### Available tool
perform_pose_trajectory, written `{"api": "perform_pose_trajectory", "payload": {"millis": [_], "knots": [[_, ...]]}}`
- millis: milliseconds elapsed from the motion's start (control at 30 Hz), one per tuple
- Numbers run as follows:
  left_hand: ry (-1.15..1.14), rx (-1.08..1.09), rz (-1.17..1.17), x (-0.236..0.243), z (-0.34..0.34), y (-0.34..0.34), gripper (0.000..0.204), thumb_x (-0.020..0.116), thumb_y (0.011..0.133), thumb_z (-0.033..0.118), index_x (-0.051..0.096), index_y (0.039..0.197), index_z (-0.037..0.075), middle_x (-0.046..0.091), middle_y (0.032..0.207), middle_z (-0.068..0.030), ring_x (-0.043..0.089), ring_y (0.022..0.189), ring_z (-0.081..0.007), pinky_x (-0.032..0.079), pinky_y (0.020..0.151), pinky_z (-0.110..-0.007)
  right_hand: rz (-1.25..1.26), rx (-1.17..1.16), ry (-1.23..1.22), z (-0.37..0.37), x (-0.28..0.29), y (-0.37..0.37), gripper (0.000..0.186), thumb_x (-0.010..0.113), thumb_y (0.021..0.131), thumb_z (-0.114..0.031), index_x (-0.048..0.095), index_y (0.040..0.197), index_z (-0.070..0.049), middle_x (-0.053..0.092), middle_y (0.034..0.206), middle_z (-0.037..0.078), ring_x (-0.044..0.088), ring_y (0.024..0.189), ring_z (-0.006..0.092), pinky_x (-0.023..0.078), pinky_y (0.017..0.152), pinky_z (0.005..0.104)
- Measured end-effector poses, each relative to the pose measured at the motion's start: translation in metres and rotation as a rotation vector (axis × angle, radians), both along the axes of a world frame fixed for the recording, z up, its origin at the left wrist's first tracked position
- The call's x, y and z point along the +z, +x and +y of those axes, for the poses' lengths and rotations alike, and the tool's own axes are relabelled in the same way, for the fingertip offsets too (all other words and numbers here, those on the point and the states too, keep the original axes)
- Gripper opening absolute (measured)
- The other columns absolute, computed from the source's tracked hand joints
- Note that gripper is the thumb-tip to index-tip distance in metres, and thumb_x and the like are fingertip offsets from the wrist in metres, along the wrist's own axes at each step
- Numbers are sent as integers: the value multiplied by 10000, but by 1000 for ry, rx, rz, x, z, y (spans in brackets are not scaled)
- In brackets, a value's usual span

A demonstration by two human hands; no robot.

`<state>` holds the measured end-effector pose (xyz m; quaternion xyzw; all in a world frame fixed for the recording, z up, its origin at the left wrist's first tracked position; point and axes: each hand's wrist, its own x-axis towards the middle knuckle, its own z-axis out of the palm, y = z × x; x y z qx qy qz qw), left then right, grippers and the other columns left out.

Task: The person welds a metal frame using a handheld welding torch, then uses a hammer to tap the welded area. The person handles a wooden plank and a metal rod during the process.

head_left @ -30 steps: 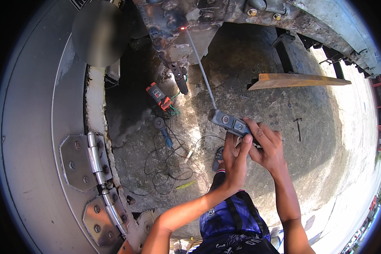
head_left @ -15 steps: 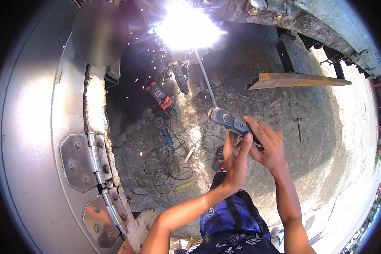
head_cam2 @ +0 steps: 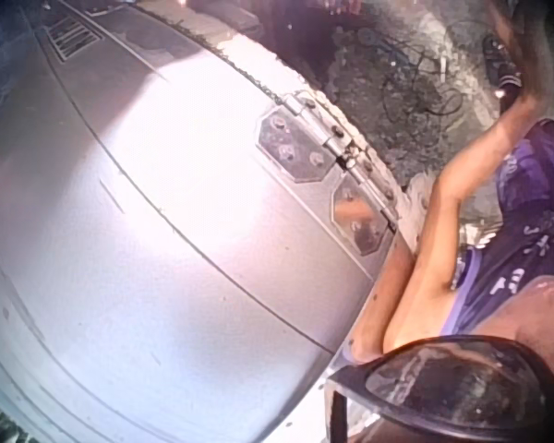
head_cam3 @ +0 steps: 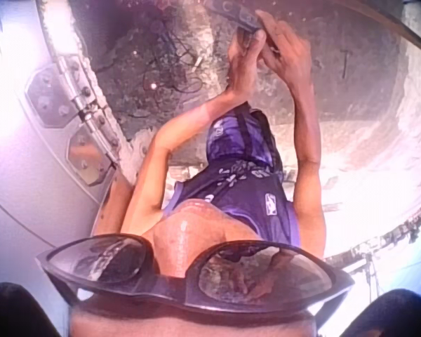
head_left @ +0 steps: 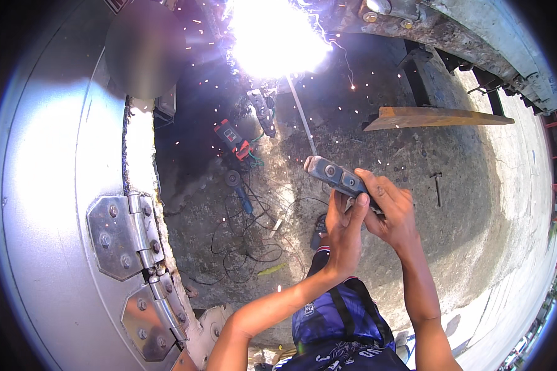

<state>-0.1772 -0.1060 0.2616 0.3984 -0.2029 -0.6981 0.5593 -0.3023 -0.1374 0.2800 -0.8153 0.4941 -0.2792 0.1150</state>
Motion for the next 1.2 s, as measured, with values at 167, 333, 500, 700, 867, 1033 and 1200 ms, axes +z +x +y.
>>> {"api": "perform_pose_trajectory", "payload": {"millis": [167, 333, 500, 700, 867, 1033, 1200], "knots": [[97, 59, 67, -27, 33, -12, 657, 547, 1080, 385, 285, 1520, -27, 523, 1359, -123, 487, 1262, -185, 335, 1102, -351, 83, 119, 33, 10, -3, -4, 564, 734, 801, -208, 657, 1343, -70, 726, 1097, 128, 718, 747, 319, 576, 620, 381], [157, 34, 41, -42, 50, -14, 648, 538, 1084, 386, 285, 1525, -16, 507, 1380, -140, 473, 1282, -189, 324, 1107, -353, 153, 120, 128, 20, -8, -7, 544, 733, 795, -221, 675, 1318, -84, 735, 1078, 118, 721, 729, 307, 575, 607, 378], [39, 32, 61, -24, 28, -16, 571, 555, 1085, 307, 331, 1493, -24, 496, 1396, -142, 473, 1284, -194, 343, 1103, -359, 69, 7, 37, 19, -5, -6, 553, 740, 776, -193, 670, 1305, -50, 736, 1069, 136, 739, 800, 312, 595, 649, 378], [-44, 27, 49, -9, 12, -9, 548, 567, 1084, 284, 358, 1478, -35, 489, 1412, -143, 469, 1290, -184, 365, 1094, -354, 9, -22, -55, 7, 6, 3, 566, 745, 753, -127, 655, 1298, -1, 726, 1103, 173, 746, 921, 341, 613, 711, 390], [-44, 52, -14, -8, 7, -8, 486, 593, 1052, 407, 466, 1363, 55, 462, 850, 34, 382, 629, -18, 285, 527, -205, 26, -51, -10, 7, 10, 6, 569, 750, 744, -123, 652, 1290, 10, 718, 1114, 185, 738, 946, 363, 616, 742, 402], [-54, 54, -57, -8, 5, -7, 429, 573, 1055, 430, 497, 1288, 78, 464, 728, 66, 365, 490, 19, 275, 411, -168, 5, -30, -74, 4, 10, 7, 573, 754, 742, -121, 650, 1291, 9, 715, 1074, 177, 730, 880, 354, 602, 698, 399], [-68, 42, -71, -8, 4, -8, 426, 562, 1057, 439, 495, 1274, 78, 466, 720, 60, 365, 477, 17, 278, 396, -170, 4, -32, -107, 2, 8, 6, 581, 760, 738, -124, 650, 1293, 7, 712, 1052, 162, 722, 819, 329, 588, 661, 392]]}}
